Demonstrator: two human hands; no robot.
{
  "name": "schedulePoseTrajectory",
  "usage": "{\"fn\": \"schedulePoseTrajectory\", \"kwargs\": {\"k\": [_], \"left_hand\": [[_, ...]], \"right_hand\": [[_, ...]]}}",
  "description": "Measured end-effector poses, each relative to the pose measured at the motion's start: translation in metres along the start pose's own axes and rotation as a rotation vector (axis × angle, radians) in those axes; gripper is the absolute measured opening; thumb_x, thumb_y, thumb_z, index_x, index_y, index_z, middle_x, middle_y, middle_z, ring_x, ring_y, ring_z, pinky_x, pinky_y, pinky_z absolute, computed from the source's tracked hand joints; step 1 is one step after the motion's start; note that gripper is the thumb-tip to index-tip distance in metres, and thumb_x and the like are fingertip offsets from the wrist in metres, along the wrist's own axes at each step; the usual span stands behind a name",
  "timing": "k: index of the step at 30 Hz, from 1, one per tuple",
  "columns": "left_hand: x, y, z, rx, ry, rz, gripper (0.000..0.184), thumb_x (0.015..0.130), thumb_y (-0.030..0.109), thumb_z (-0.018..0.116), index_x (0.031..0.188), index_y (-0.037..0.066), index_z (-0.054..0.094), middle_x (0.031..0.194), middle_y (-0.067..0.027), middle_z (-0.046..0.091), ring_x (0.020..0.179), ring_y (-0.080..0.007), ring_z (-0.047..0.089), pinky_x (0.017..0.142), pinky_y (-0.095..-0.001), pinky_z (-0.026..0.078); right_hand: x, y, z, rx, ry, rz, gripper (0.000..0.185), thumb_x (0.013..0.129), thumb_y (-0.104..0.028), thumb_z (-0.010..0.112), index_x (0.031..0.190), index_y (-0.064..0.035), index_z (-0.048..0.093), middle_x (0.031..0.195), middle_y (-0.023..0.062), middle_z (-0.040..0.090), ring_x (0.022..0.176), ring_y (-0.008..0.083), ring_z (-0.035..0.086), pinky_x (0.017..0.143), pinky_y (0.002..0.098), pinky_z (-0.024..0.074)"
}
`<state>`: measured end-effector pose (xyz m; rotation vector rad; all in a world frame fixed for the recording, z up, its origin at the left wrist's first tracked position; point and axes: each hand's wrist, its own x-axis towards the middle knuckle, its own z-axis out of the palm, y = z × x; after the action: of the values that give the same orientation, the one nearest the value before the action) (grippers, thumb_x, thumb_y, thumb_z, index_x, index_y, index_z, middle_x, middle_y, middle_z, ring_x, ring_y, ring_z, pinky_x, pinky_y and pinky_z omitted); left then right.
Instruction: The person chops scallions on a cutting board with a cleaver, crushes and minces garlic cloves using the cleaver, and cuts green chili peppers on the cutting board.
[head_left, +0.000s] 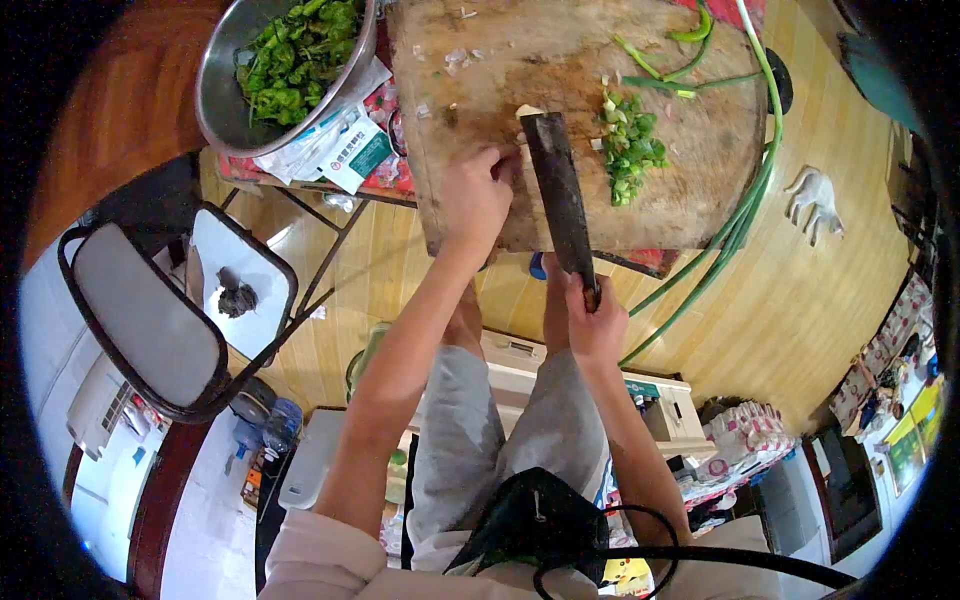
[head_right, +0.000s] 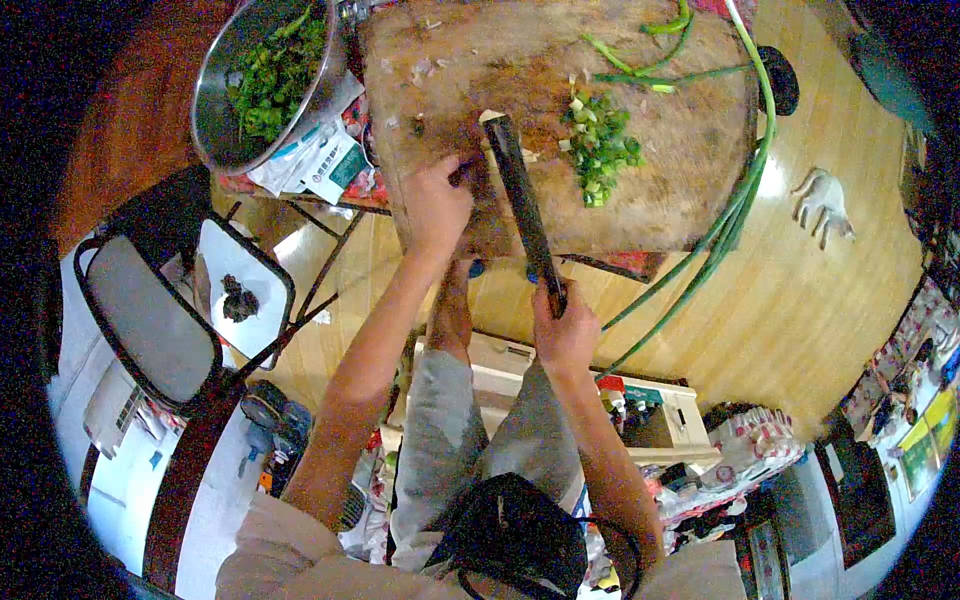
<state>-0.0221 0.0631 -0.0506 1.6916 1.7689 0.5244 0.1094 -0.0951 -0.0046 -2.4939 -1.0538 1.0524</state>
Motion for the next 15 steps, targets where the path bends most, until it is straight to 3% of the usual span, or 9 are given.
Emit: {"fn": "schedulePoseTrajectory", "kwargs": {"k": [10,15], "left_hand": [[0.002,0.004,-0.001,0.002,-0.011,-0.008,0.023,0.079,0.005,0.068,0.102,0.004,0.07,0.083,-0.0165,0.067,0.078,-0.0353,0.064,0.071,-0.0418,0.05],[0.006,-0.002,0.0,0.058,-0.063,0.013,0.022,0.081,0.006,0.067,0.103,0.004,0.069,0.087,-0.017,0.067,0.079,-0.0356,0.063,0.071,-0.0415,0.05]], "right_hand": [[0.008,-0.004,0.006,-0.206,-0.018,-0.05,0.032,0.092,-0.036,0.059,0.09,-0.0041,0.057,0.065,0.019,0.063,0.059,0.0363,0.064,0.052,0.0466,0.0481],[0.02,-0.013,0.01,-0.031,-0.069,-0.019,0.033,0.092,-0.037,0.059,0.093,-0.0038,0.058,0.065,0.0184,0.063,0.059,0.0345,0.064,0.051,0.0462,0.047]]}}
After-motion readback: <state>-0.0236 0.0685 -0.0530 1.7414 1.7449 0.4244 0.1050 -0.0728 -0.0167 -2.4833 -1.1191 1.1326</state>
